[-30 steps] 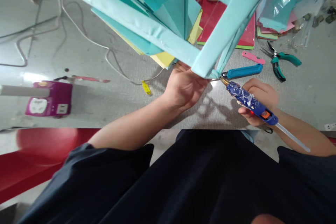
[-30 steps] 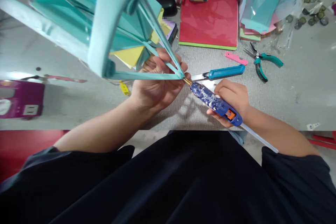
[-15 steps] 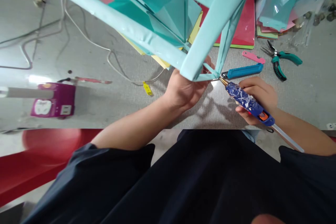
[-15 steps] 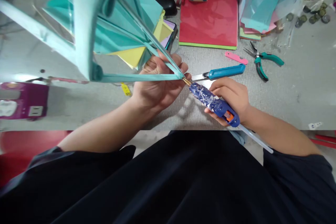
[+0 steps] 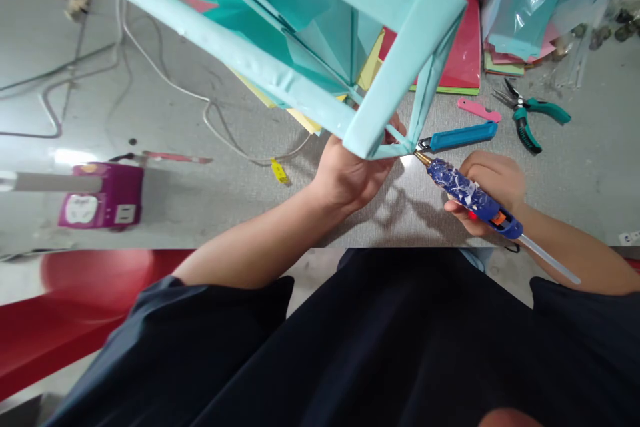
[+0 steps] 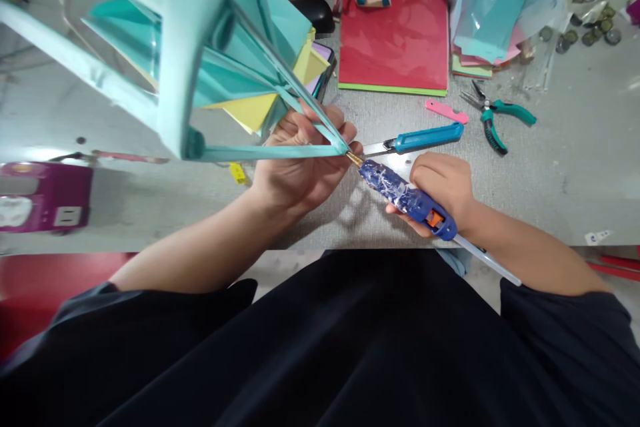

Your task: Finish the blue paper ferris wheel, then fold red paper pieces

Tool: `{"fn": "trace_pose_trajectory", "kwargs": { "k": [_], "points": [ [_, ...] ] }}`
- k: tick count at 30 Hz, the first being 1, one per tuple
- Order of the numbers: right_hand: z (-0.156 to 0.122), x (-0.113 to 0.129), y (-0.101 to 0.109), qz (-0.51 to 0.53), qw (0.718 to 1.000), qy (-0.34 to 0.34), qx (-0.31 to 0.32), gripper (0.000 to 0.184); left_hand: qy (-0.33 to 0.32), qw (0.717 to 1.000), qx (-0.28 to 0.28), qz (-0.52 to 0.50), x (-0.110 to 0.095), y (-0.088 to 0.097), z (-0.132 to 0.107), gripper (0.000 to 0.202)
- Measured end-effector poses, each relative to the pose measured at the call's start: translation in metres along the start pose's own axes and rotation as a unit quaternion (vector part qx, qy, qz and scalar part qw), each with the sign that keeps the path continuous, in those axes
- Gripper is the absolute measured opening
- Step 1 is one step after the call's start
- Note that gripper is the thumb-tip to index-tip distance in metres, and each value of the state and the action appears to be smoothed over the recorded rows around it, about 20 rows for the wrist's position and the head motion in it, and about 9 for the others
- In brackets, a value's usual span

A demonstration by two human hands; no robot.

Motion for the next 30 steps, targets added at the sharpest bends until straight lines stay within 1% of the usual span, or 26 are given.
{"fn": "trace_pose_trajectory", "kwargs": {
  "k": [4,6,8,11,14,19,21,25,28,30],
  "points": [
    [0.0005,0.0008,-0.0003,0.021,1.0,-0.008,-0.022,0.026,-0.007,1.0,0.01,0.002,-0.0013,-0.0002,0.0013,0.029],
    [0.0009,0.0026,-0.0001,0.029,0.999,-0.005,-0.025,0.024,-0.014,1.0,0.02,-0.002,-0.0008,0.0,0.0021,0.028],
    [0.0008,0.0036,0.0005,0.03,0.999,-0.006,-0.026,0.024,-0.022,0.999,0.03,-0.011,-0.0001,0.0002,0.0024,0.026],
    [-0.0005,0.0023,0.0008,0.021,0.999,-0.019,-0.021,0.034,-0.029,0.999,0.035,-0.028,0.0009,0.0005,0.0017,0.025],
    [-0.0023,-0.0003,-0.0008,0.015,1.0,-0.02,-0.014,0.037,-0.025,0.999,0.034,-0.027,0.0018,0.0,0.001,0.026],
    [-0.0042,-0.0033,-0.0034,-0.004,1.0,-0.005,-0.019,0.043,-0.019,0.999,0.022,-0.02,0.001,-0.0016,0.0011,0.028],
    [-0.0034,-0.003,-0.0039,-0.004,1.0,-0.005,-0.014,0.041,-0.018,1.0,0.021,-0.015,0.0005,-0.0021,0.0014,0.029],
    [-0.0004,0.0005,-0.0022,0.017,1.0,-0.004,-0.021,0.025,-0.03,0.999,0.018,0.006,-0.0002,-0.0002,0.0024,0.035],
    [0.0,0.0017,-0.0011,0.025,0.999,-0.011,-0.025,0.027,-0.032,0.999,0.015,0.013,0.0009,0.002,0.0023,0.034],
    [-0.001,0.0009,-0.0009,0.017,0.999,-0.018,-0.022,0.033,-0.042,0.999,0.033,-0.005,0.0004,0.0004,0.0013,0.034]
  ]
}}
Point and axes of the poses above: each hand's wrist, its own z-axis towards the middle knuckle, its own y-axis out of the back of the hand, x = y × z, the point moved 5 cm from there along z, towards the middle knuckle
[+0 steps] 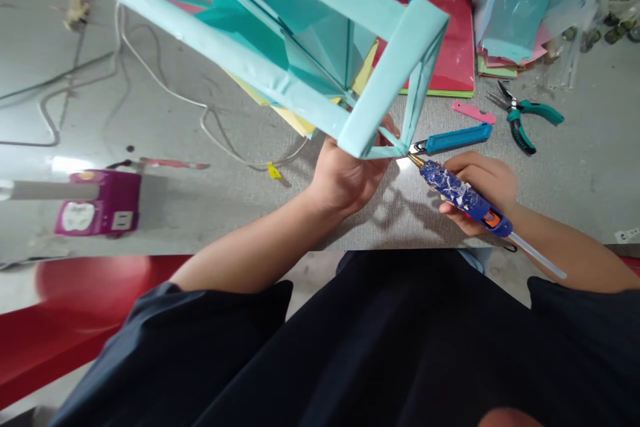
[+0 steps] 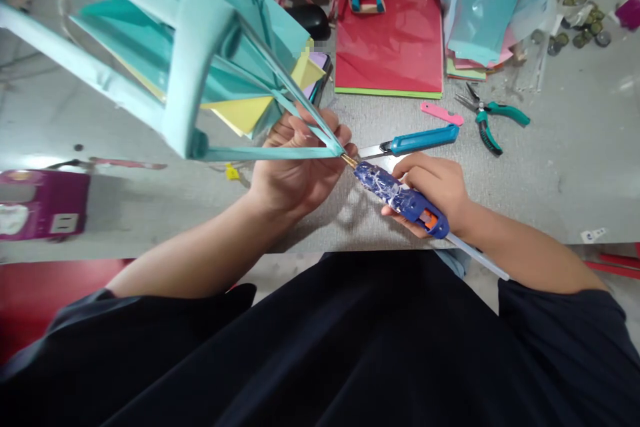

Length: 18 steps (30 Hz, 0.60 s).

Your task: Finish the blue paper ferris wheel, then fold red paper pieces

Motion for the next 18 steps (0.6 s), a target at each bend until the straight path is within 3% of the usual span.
{"fn": "trace_pose_trajectory", "kwargs": {
  "k": [4,18],
  "points": [
    [-0.003,-0.002,-0.001,-0.015,1.0,0.003,0.01,0.04,-0.021,0.998,0.042,-0.051,-0.002,-0.005,-0.001,0.036],
    [-0.001,0.004,-0.003,-0.006,1.0,-0.001,0.011,0.037,-0.075,0.995,0.045,-0.046,0.0,0.002,0.007,0.034]
  ]
}}
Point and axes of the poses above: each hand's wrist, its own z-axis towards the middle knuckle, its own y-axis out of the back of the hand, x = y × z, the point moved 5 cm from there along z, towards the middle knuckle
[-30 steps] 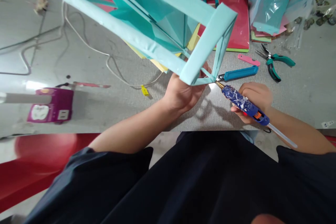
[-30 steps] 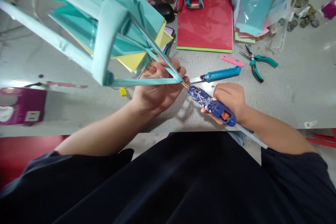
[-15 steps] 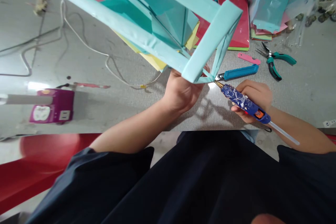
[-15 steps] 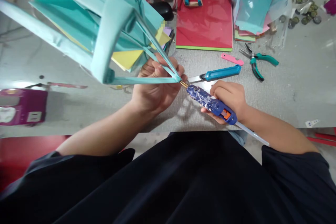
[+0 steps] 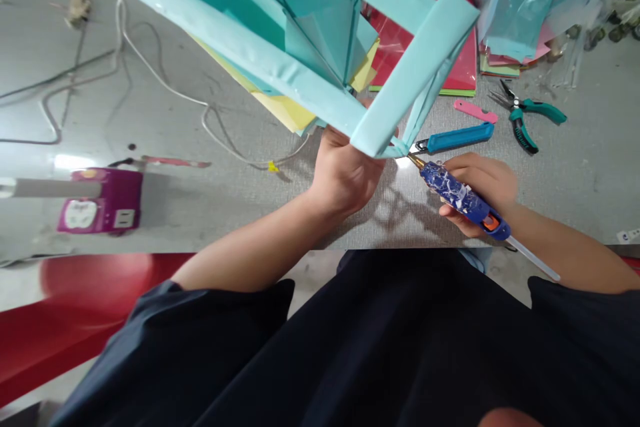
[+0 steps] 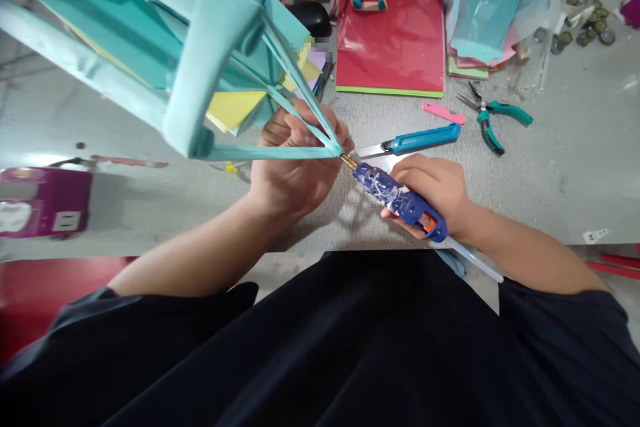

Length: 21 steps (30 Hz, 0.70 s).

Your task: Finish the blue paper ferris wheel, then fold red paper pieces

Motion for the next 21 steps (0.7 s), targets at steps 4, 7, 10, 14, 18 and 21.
{"fn": "trace_pose_trajectory", "kwargs": {
  "k": [4,7,10,14,18,21],
  "points": [
    [-0.0013,-0.0006,0.0013,-0.011,1.0,-0.001,-0.012,0.041,-0.022,1.0,0.006,0.009,-0.0001,-0.0016,-0.0001,0.033],
    [-0.0033,-0.0032,-0.0002,-0.016,1.0,-0.004,-0.018,0.041,-0.027,0.999,-0.009,0.023,0.0009,0.0011,-0.0006,0.034],
    [-0.0051,-0.0051,-0.002,-0.026,1.0,0.001,-0.018,0.039,-0.047,0.998,-0.019,0.032,0.0008,0.0033,-0.0005,0.037],
    [-0.0074,-0.0065,-0.0032,-0.03,1.0,0.008,-0.007,0.039,-0.062,0.996,-0.016,0.067,0.0002,0.0019,-0.0002,0.041],
    [-0.0067,-0.0064,-0.0026,-0.012,1.0,-0.001,-0.004,0.037,-0.073,0.993,-0.01,0.096,-0.001,-0.0005,-0.0002,0.042],
    [-0.0035,-0.0036,-0.0016,-0.008,1.0,0.001,-0.004,0.036,-0.093,0.991,-0.002,0.097,-0.002,-0.0009,0.0001,0.04]
  ]
}}
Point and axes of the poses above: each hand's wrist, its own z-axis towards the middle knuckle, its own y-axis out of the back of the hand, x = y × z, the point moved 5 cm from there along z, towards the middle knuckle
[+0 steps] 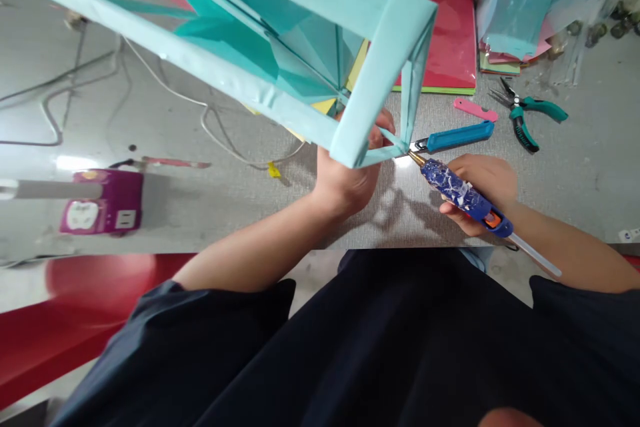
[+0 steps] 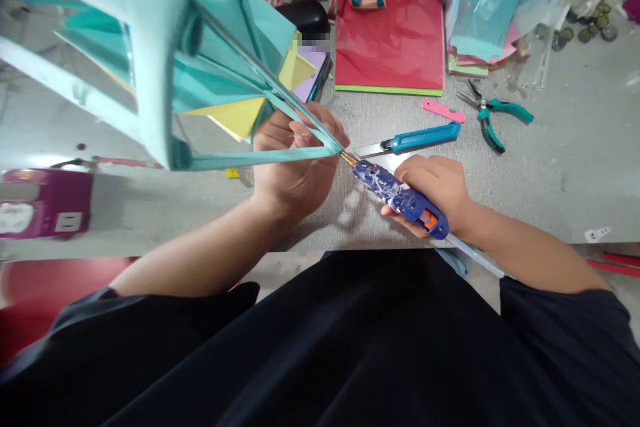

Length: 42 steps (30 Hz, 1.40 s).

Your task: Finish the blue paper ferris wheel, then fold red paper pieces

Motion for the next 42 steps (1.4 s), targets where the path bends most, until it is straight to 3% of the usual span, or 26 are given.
{"fn": "trace_pose_trajectory", "kwargs": {
  "k": [26,35,42],
  "points": [
    [0.001,-0.004,0.0,0.008,1.0,0.004,0.015,0.041,0.019,1.0,-0.014,0.01,0.004,0.001,-0.001,0.042],
    [0.002,-0.001,0.0,0.019,1.0,0.012,0.01,0.034,-0.027,0.998,0.048,-0.027,0.01,0.005,0.004,0.037],
    [0.001,-0.002,0.001,0.036,0.999,0.0,0.017,0.031,-0.017,0.999,0.032,-0.03,0.009,0.004,0.003,0.041]
  ]
}}
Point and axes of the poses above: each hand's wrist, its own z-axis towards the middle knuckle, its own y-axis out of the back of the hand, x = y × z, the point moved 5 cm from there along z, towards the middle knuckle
